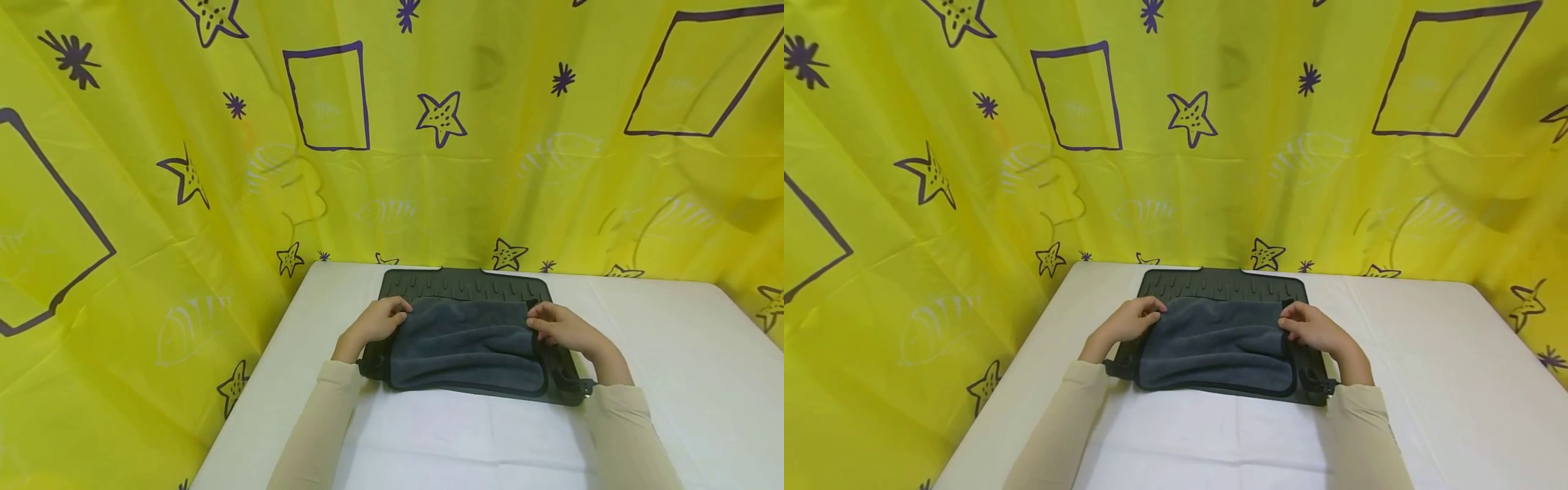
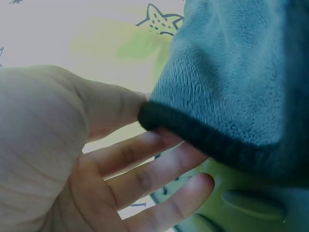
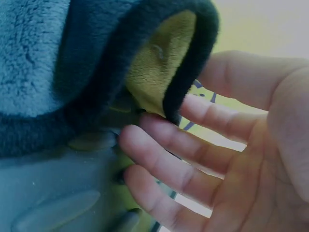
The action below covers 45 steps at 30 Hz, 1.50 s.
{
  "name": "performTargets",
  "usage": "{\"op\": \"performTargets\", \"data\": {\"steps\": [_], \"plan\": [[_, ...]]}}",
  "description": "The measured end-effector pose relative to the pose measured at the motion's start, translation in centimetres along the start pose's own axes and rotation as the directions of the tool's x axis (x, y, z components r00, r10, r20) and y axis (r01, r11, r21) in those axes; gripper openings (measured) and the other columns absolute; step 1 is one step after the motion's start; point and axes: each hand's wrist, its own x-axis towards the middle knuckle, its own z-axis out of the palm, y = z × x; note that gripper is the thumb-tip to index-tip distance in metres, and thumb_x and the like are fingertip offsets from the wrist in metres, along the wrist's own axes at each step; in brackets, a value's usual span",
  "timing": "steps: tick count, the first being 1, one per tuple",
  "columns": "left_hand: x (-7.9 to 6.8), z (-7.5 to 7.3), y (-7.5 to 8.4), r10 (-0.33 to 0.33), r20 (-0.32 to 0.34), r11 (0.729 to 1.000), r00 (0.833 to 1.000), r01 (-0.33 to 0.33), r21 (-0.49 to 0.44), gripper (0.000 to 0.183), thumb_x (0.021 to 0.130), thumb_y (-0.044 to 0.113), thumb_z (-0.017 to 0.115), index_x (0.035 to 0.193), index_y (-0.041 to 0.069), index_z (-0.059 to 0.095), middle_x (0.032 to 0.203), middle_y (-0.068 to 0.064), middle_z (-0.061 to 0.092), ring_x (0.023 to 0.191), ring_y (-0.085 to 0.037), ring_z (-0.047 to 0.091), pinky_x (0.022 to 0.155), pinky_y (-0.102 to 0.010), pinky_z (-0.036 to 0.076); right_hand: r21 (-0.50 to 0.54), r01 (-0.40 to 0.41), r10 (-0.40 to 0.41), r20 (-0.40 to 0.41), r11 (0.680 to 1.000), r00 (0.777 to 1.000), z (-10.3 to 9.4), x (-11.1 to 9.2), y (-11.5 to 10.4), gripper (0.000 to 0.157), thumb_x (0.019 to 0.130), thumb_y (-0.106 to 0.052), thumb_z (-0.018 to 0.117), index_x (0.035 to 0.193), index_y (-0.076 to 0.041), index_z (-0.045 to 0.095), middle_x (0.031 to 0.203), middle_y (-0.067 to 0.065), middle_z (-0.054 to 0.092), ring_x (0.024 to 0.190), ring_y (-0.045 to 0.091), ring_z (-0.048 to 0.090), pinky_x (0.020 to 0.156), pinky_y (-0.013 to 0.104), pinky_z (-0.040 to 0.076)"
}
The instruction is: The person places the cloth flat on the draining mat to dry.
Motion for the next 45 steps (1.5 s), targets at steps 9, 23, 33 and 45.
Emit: {"op": "performTargets", "data": {"steps": [9,23,33,45], "plan": [[0.3,-0.1,-0.2,-0.001,0.003,1.000,1.000,0.000,0.007,0.038,0.102,0.010,0.055,0.140,0.008,0.062,0.096,-0.013,0.070,0.076,-0.018,0.059,0.081,-0.035,0.051,-0.019,0.001,-0.001,-0.007,1.000,1.000,0.0,0.1,-0.2,0.053,0.108,-0.030,0.051,0.143,0.009,0.048,0.140,0.034,0.054,0.116,0.037,0.064,0.093,0.048,0.057],[0.1,-0.2,-0.4,-0.033,-0.059,0.999,0.998,0.033,-0.003,0.034,0.098,0.015,0.063,0.131,0.007,0.069,0.122,-0.015,0.070,0.089,-0.023,0.061,0.085,-0.038,0.050,0.014,0.015,-0.015,-0.040,1.000,0.999,0.4,0.1,-0.4,0.051,0.108,-0.028,0.049,0.142,0.011,0.048,0.138,0.034,0.055,0.121,0.042,0.060,0.094,0.049,0.056],[0.5,0.5,-0.9,-0.092,-0.208,0.996,0.974,0.093,-0.009,0.014,0.096,0.013,0.070,0.104,0.010,0.080,0.105,-0.008,0.078,0.096,-0.027,0.071,0.084,-0.041,0.056,0.044,-0.019,0.024,-0.107,0.999,0.994,0.9,0.7,0.8,0.047,0.102,-0.016,0.058,0.132,0.015,0.041,0.093,0.012,0.065,0.083,0.018,0.059,0.074,0.030,0.049],[0.7,1.2,-0.8,-0.114,-0.290,0.993,0.950,0.120,0.001,0.022,0.088,0.001,0.072,0.105,0.012,0.079,0.104,-0.008,0.077,0.092,-0.024,0.067,0.083,-0.041,0.054,0.009,-0.014,0.015,-0.077,1.000,0.997,1.2,1.4,1.3,0.026,0.102,-0.014,0.056,0.115,0.008,0.056,0.071,0.001,0.055,0.072,0.017,0.053,0.068,0.030,0.039]]}}
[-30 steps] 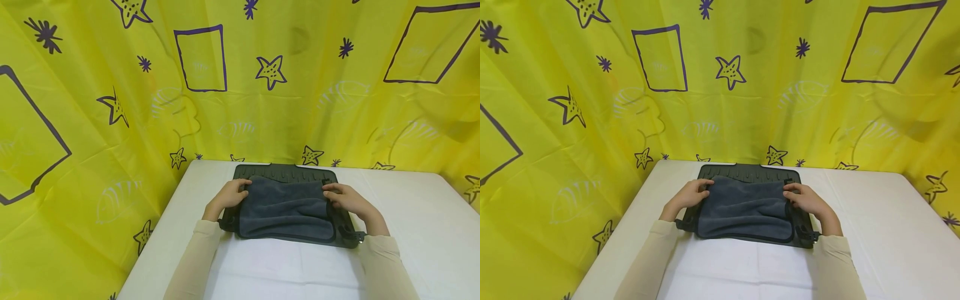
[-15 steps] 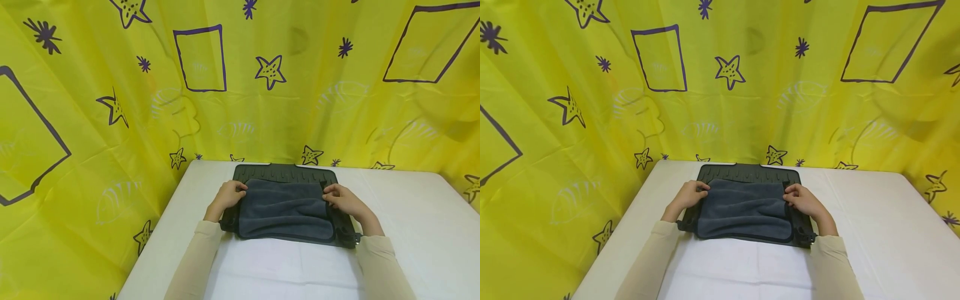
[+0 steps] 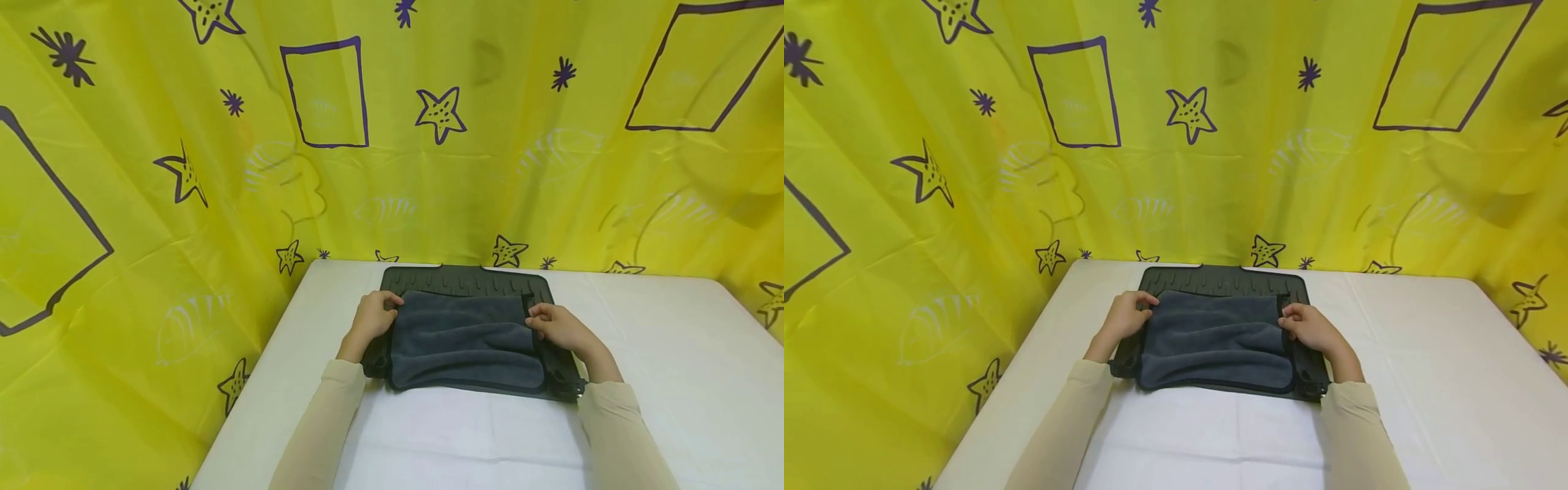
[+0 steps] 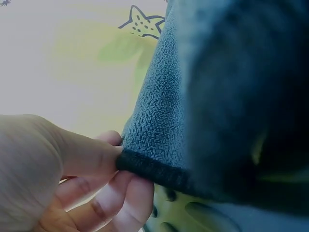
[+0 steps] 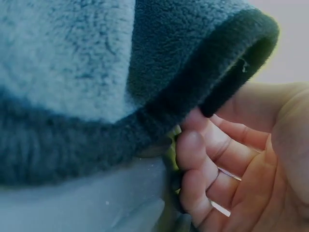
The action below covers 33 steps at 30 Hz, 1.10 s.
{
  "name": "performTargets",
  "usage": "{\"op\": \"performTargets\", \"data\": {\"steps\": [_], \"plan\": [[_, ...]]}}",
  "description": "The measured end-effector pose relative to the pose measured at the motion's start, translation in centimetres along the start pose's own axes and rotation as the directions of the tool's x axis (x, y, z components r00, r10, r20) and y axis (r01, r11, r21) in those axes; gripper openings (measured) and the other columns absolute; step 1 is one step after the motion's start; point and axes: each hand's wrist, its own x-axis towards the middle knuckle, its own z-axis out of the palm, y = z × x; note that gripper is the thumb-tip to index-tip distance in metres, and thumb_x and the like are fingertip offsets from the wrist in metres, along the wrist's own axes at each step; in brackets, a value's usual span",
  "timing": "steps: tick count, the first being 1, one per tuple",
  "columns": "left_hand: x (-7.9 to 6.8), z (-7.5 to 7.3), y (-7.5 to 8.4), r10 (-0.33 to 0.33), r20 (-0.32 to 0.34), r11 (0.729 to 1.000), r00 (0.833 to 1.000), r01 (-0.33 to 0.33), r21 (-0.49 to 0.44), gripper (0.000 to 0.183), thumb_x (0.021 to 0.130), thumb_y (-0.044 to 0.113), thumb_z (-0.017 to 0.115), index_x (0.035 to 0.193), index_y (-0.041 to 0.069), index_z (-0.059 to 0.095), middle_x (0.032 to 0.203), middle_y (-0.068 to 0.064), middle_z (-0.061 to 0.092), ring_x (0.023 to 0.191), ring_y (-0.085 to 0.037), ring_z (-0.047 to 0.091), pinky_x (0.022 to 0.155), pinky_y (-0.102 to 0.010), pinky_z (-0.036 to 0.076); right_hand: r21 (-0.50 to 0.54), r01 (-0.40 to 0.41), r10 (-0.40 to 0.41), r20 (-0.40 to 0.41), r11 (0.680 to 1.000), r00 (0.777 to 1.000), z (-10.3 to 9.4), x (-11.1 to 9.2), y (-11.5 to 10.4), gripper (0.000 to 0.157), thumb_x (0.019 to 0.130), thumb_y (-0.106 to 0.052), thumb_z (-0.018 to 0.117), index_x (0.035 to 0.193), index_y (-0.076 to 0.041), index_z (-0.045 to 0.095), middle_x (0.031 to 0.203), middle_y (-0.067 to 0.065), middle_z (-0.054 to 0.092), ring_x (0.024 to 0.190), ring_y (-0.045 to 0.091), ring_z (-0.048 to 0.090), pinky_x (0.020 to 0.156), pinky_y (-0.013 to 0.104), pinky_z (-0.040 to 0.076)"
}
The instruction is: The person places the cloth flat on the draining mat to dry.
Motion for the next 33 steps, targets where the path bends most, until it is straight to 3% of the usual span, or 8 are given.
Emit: {"op": "performTargets", "data": {"steps": [4,7,10,14,19,24,29,33], "plan": [[0.0,0.1,0.0,-0.015,0.018,1.000,1.000,0.015,-0.010,0.029,0.089,-0.001,0.068,0.113,0.013,0.079,0.117,-0.012,0.076,0.071,-0.021,0.055,0.066,-0.033,0.046,0.032,0.006,-0.006,-0.011,0.999,1.000,0.1,-0.1,0.1,0.019,0.103,-0.014,0.054,0.109,0.005,0.056,0.072,0.002,0.054,0.071,0.016,0.052,0.066,0.031,0.037],[0.0,0.3,-0.1,-0.042,0.034,0.999,0.999,0.043,-0.033,0.030,0.090,0.001,0.070,0.116,0.013,0.078,0.122,-0.015,0.074,0.071,-0.021,0.051,0.063,-0.032,0.042,0.044,0.005,-0.005,-0.004,0.999,1.000,0.1,-0.1,0.2,0.021,0.104,-0.015,0.054,0.110,0.005,0.056,0.075,0.001,0.054,0.073,0.015,0.052,0.067,0.030,0.038],[-0.1,0.4,-0.2,-0.067,0.039,0.996,0.997,0.069,-0.048,0.028,0.090,0.006,0.073,0.117,0.013,0.078,0.124,-0.015,0.073,0.094,-0.026,0.065,0.079,-0.039,0.052,0.058,-0.007,0.007,0.005,0.998,1.000,0.1,0.0,0.3,0.026,0.105,-0.018,0.053,0.115,0.006,0.056,0.078,0.001,0.056,0.076,0.015,0.053,0.068,0.029,0.039],[0.0,0.7,-0.6,-0.073,0.052,0.995,0.996,0.076,-0.065,0.028,0.090,0.008,0.075,0.117,0.013,0.078,0.127,-0.015,0.072,0.125,-0.036,0.063,0.103,-0.051,0.050,0.059,-0.030,0.029,0.015,0.998,0.999,0.1,0.0,0.3,0.032,0.106,-0.021,0.053,0.121,0.007,0.054,0.081,0.001,0.055,0.079,0.015,0.053,0.074,0.030,0.041],[0.2,0.8,-1.0,-0.061,0.059,0.995,0.996,0.066,-0.081,0.029,0.089,0.006,0.075,0.117,0.012,0.077,0.129,-0.016,0.071,0.129,-0.038,0.060,0.107,-0.052,0.048,0.071,-0.020,0.019,0.012,0.997,1.000,0.2,0.1,0.5,0.033,0.105,-0.021,0.054,0.121,0.008,0.052,0.079,0.001,0.054,0.078,0.016,0.052,0.072,0.030,0.040],[0.4,0.6,-0.9,-0.069,0.038,0.993,0.997,0.073,-0.090,0.030,0.087,0.002,0.074,0.116,0.011,0.078,0.128,-0.018,0.071,0.127,-0.037,0.061,0.107,-0.051,0.048,0.106,-0.005,0.004,0.018,0.994,1.000,0.1,0.2,0.5,0.022,0.105,-0.018,0.054,0.111,0.003,0.053,0.078,0.001,0.051,0.077,0.016,0.051,0.071,0.031,0.039],[0.5,0.8,-0.5,-0.089,-0.001,0.993,0.996,0.089,-0.075,0.031,0.086,0.001,0.074,0.115,0.010,0.078,0.126,-0.019,0.071,0.121,-0.033,0.064,0.103,-0.048,0.050,0.151,-0.024,0.020,0.029,0.988,0.999,0.1,0.3,1.1,0.021,0.106,-0.018,0.053,0.110,0.002,0.053,0.083,0.002,0.050,0.079,0.017,0.051,0.072,0.031,0.042],[0.4,0.7,-0.2,-0.079,-0.041,0.994,0.996,0.076,-0.076,0.032,0.087,0.001,0.072,0.117,0.011,0.078,0.098,-0.015,0.076,0.074,-0.020,0.064,0.076,-0.035,0.052,0.175,-0.039,0.036,0.018,0.984,0.999,0.2,0.2,1.4,0.020,0.106,-0.018,0.052,0.110,0.002,0.052,0.085,0.001,0.050,0.079,0.015,0.052,0.071,0.029,0.044]]}}
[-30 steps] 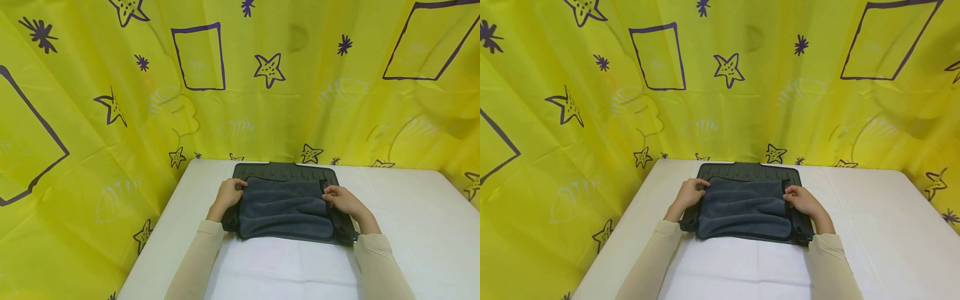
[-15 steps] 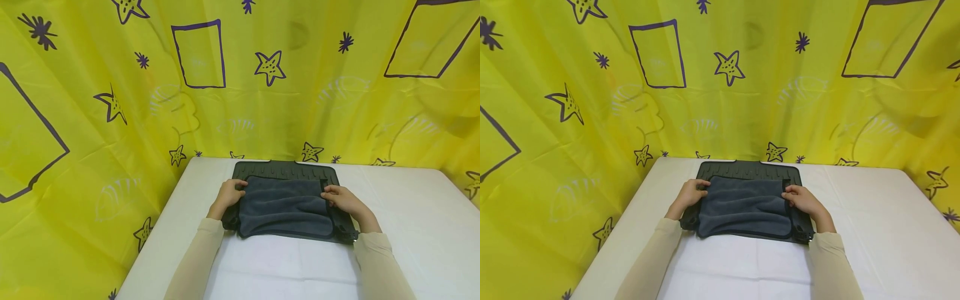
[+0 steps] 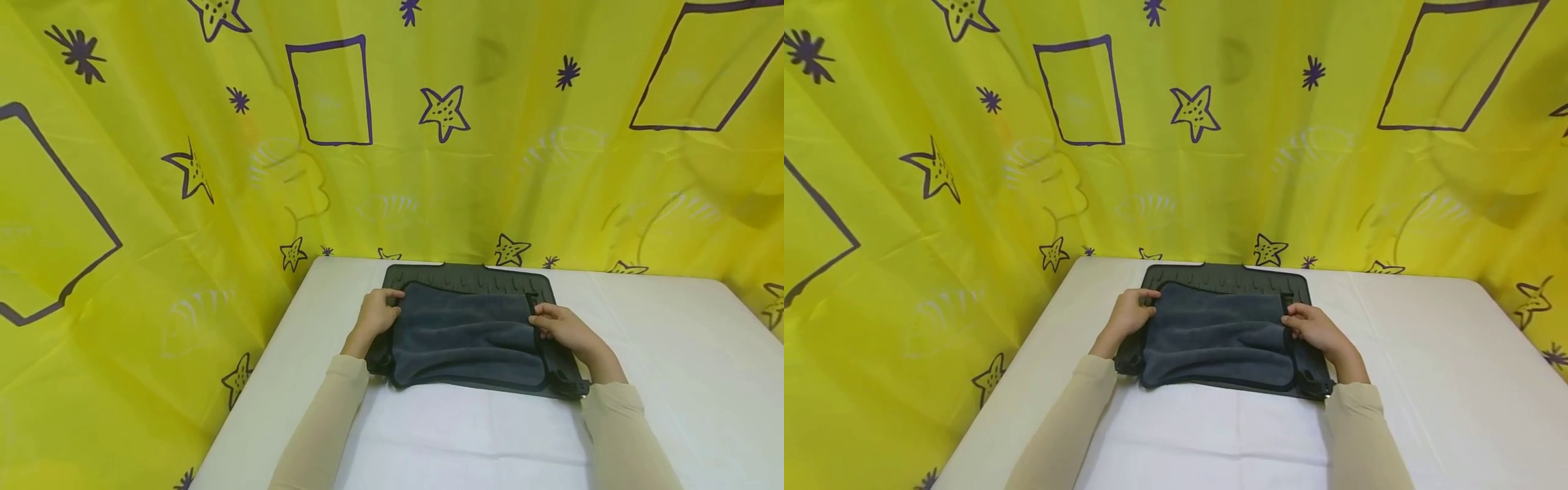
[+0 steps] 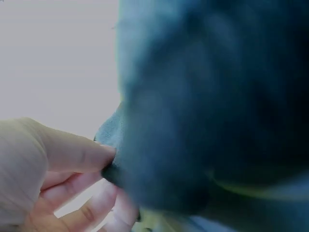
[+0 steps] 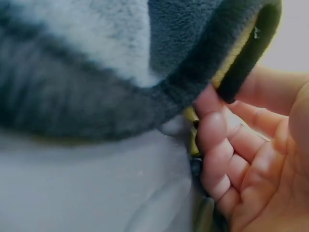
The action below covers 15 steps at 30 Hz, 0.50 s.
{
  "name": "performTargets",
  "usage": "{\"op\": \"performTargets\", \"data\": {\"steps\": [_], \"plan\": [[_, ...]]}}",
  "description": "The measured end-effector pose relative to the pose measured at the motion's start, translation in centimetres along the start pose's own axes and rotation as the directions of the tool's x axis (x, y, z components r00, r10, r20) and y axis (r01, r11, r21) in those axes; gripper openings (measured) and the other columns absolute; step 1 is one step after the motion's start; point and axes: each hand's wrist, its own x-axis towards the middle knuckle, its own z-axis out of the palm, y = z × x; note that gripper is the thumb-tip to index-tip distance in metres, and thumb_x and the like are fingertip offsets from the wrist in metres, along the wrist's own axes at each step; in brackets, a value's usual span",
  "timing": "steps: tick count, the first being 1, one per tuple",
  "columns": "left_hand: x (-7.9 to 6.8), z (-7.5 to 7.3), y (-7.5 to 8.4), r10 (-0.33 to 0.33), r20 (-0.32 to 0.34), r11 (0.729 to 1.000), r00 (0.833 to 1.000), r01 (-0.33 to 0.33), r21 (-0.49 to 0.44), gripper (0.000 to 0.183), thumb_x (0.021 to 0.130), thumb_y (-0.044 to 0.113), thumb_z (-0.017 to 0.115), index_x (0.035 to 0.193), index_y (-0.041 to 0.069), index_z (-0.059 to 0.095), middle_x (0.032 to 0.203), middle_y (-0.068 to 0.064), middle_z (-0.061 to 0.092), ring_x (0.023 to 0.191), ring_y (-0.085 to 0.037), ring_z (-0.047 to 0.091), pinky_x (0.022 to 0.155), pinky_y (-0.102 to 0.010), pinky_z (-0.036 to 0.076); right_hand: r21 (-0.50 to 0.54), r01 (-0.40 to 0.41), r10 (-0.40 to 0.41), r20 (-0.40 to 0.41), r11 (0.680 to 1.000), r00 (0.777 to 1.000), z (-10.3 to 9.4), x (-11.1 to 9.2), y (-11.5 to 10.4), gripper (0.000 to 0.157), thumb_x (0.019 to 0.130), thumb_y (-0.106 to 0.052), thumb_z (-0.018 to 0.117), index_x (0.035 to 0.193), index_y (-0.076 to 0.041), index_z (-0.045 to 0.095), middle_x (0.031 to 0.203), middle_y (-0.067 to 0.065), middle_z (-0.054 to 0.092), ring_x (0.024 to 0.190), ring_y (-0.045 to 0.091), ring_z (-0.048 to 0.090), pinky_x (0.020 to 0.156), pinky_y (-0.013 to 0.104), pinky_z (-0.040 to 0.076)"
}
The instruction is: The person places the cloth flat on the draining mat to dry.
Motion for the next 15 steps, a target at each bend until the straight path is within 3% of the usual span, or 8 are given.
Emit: {"op": "performTargets", "data": {"steps": [3,8,15], "plan": [[0.0,0.0,0.2,0.029,-0.020,0.999,0.999,-0.029,-0.016,0.032,0.090,0.001,0.069,0.120,0.009,0.076,0.080,-0.013,0.070,0.051,-0.011,0.044,0.060,-0.026,0.041,0.016,0.004,-0.004,-0.020,1.000,1.000,-0.1,-0.2,-0.3,0.018,0.106,-0.018,0.052,0.106,0.001,0.052,0.082,0.000,0.050,0.076,0.014,0.052,0.070,0.029,0.045],[0.3,-0.2,0.6,0.110,-0.050,0.994,0.993,-0.111,-0.014,0.033,0.091,0.000,0.069,0.122,0.007,0.075,0.094,-0.013,0.073,0.055,-0.008,0.050,0.056,-0.022,0.042,0.025,0.020,-0.019,-0.029,0.999,0.999,-0.9,0.1,-1.1,0.017,0.106,-0.017,0.052,0.102,0.000,0.052,0.077,-0.001,0.049,0.071,0.012,0.050,0.069,0.028,0.047],[1.8,-0.7,1.4,0.155,-0.097,0.988,0.983,-0.154,0.011,0.036,0.091,-0.002,0.069,0.125,0.008,0.073,0.113,-0.012,0.073,0.065,-0.013,0.055,0.067,-0.027,0.046,0.013,0.023,-0.023,-0.044,1.000,0.999,-2.3,1.4,-2.0,0.022,0.106,-0.018,0.053,0.111,0.003,0.054,0.081,-0.003,0.055,0.073,0.011,0.055,0.070,0.028,0.051]]}}
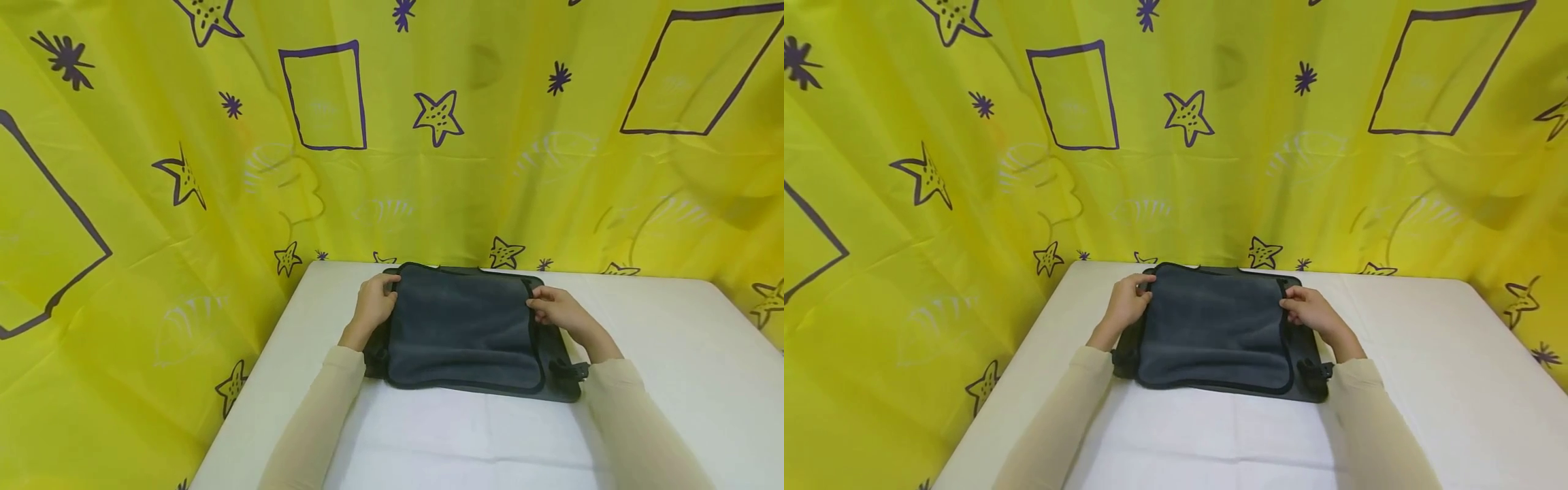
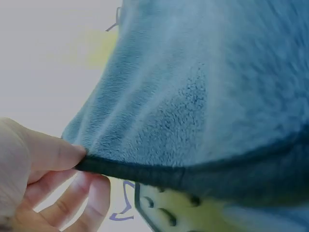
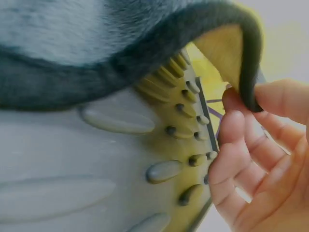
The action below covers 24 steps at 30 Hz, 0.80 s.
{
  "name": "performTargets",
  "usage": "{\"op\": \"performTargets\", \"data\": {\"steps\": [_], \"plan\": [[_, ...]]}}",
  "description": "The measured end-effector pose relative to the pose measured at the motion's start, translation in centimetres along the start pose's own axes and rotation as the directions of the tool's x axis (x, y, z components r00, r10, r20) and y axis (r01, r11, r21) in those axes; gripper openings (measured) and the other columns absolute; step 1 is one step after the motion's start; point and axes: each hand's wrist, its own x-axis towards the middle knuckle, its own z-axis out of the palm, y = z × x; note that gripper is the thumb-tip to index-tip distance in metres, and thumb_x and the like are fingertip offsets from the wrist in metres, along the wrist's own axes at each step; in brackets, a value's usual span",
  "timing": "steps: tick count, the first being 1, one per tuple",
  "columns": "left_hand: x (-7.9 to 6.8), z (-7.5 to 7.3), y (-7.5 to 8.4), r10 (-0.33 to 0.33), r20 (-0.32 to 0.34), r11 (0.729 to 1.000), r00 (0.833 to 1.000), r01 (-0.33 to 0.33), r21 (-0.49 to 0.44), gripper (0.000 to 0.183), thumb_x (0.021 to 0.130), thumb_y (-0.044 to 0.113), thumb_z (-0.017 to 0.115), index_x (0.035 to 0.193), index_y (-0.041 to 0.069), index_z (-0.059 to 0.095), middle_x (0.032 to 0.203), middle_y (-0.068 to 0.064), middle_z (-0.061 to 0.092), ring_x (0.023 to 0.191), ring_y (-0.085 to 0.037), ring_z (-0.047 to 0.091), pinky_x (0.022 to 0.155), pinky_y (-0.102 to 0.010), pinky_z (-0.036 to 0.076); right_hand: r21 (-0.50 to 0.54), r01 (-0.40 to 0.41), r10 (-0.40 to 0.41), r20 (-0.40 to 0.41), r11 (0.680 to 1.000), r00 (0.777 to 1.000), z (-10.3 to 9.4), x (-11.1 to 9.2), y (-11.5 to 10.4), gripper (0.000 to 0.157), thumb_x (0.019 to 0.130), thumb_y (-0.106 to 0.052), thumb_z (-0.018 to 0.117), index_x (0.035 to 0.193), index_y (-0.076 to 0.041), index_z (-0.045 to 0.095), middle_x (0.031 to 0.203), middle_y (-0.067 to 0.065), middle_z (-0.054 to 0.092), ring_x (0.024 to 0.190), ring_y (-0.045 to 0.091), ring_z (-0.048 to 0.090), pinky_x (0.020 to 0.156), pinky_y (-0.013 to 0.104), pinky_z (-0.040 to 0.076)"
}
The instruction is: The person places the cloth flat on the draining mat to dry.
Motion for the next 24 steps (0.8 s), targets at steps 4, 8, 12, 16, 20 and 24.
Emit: {"op": "performTargets", "data": {"steps": [4,8,12,16,20,24], "plan": [[1.0,0.0,0.1,0.023,0.007,1.000,1.000,-0.023,0.019,0.037,0.091,-0.002,0.068,0.127,0.008,0.072,0.126,-0.013,0.071,0.066,-0.014,0.057,0.069,-0.029,0.049,-0.010,0.007,-0.007,-0.031,1.000,0.999,-0.3,0.8,-0.3,0.025,0.105,-0.018,0.053,0.114,0.006,0.055,0.081,-0.005,0.058,0.073,0.009,0.057,0.068,0.027,0.051],[1.8,0.2,-0.1,0.046,0.001,0.998,0.999,-0.046,0.046,0.037,0.090,-0.004,0.068,0.126,0.006,0.072,0.131,-0.014,0.070,0.071,-0.018,0.060,0.078,-0.035,0.053,-0.001,0.014,-0.014,-0.047,1.000,0.999,-0.1,1.4,-0.6,0.029,0.105,-0.014,0.054,0.122,0.009,0.053,0.081,-0.005,0.058,0.072,0.008,0.055,0.067,0.027,0.050],[2.5,0.6,-0.5,0.029,0.012,0.998,1.000,-0.029,0.055,0.038,0.090,-0.004,0.067,0.126,0.006,0.072,0.134,-0.015,0.068,0.079,-0.026,0.064,0.087,-0.041,0.053,-0.014,0.010,-0.011,-0.064,1.000,0.998,0.1,2.2,-0.7,0.031,0.104,-0.012,0.052,0.127,0.010,0.050,0.084,-0.003,0.059,0.073,0.011,0.054,0.067,0.027,0.049],[3.1,1.0,-0.9,-0.033,0.110,0.997,0.993,0.025,0.079,0.037,0.093,0.002,0.066,0.129,0.008,0.071,0.131,-0.014,0.069,0.094,-0.032,0.068,0.087,-0.041,0.054,-0.056,-0.038,0.036,-0.046,0.998,0.998,0.2,2.9,-0.6,0.031,0.104,-0.013,0.052,0.126,0.010,0.051,0.085,0.001,0.058,0.075,0.012,0.055,0.068,0.028,0.049],[3.5,1.4,-1.5,-0.106,0.242,0.994,0.964,0.103,0.027,0.035,0.098,0.013,0.066,0.132,0.009,0.069,0.131,-0.014,0.068,0.105,-0.035,0.068,0.090,-0.044,0.056,-0.093,-0.106,0.106,-0.003,0.990,0.994,0.0,3.5,-0.5,0.036,0.105,-0.017,0.051,0.127,0.012,0.054,0.087,0.002,0.057,0.077,0.012,0.057,0.069,0.026,0.051],[3.9,1.8,-1.9,-0.141,0.298,0.986,0.944,0.160,-0.039,0.037,0.100,0.021,0.065,0.135,0.009,0.067,0.145,-0.013,0.060,0.130,-0.036,0.059,0.103,-0.049,0.052,-0.068,-0.127,0.126,-0.018,0.990,0.992,-0.2,4.0,-0.5,0.046,0.107,-0.021,0.048,0.138,0.013,0.047,0.098,0.009,0.059,0.083,0.013,0.057,0.071,0.024,0.054]]}}
